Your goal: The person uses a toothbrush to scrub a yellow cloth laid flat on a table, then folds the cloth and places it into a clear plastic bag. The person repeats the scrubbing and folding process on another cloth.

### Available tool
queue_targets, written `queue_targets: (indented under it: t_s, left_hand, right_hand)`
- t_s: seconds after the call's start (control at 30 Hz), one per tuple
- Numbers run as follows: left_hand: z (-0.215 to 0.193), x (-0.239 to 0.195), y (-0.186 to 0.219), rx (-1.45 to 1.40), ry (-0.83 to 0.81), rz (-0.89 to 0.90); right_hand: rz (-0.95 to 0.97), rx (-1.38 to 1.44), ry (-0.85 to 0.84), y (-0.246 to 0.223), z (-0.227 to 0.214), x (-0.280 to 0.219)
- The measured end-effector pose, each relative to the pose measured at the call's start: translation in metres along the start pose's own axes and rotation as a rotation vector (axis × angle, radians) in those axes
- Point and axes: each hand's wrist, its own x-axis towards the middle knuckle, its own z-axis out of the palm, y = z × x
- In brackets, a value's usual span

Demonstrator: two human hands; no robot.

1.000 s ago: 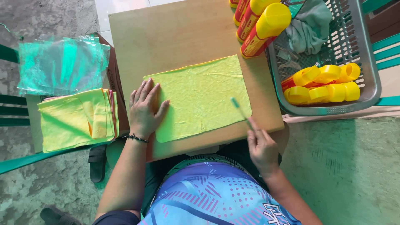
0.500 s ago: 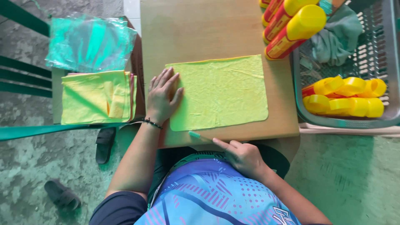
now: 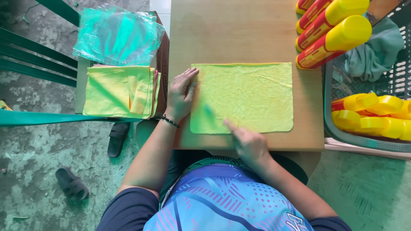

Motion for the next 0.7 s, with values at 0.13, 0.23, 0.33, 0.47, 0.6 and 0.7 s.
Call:
queue_targets:
  t_s: [0.13,0.23,0.33,0.47,0.6,0.7]
  left_hand:
    - [-0.004,0.001,0.010,-0.058,0.021,0.009]
    - [-0.004,0.001,0.018,-0.139,0.102,-0.013]
    - [-0.007,0.001,0.021,-0.238,0.141,-0.043]
    - [-0.008,0.001,0.015,-0.212,0.148,-0.042]
    - [-0.006,0.000,0.011,-0.201,0.188,-0.040]
    - [-0.006,0.002,0.015,-0.180,0.189,-0.034]
  right_hand:
    - [-0.077,0.206,-0.152,-0.014,0.001,0.009]
    - [0.022,0.033,-0.033,0.017,0.011,0.028]
    - [0.128,-0.029,-0.066,0.010,0.012,0.046]
    - [0.093,-0.004,-0.116,-0.001,0.017,0.065]
    - [0.244,-0.021,-0.105,0.021,0.034,0.091]
    - [0.155,0.134,-0.210,-0.014,0.023,0.100]
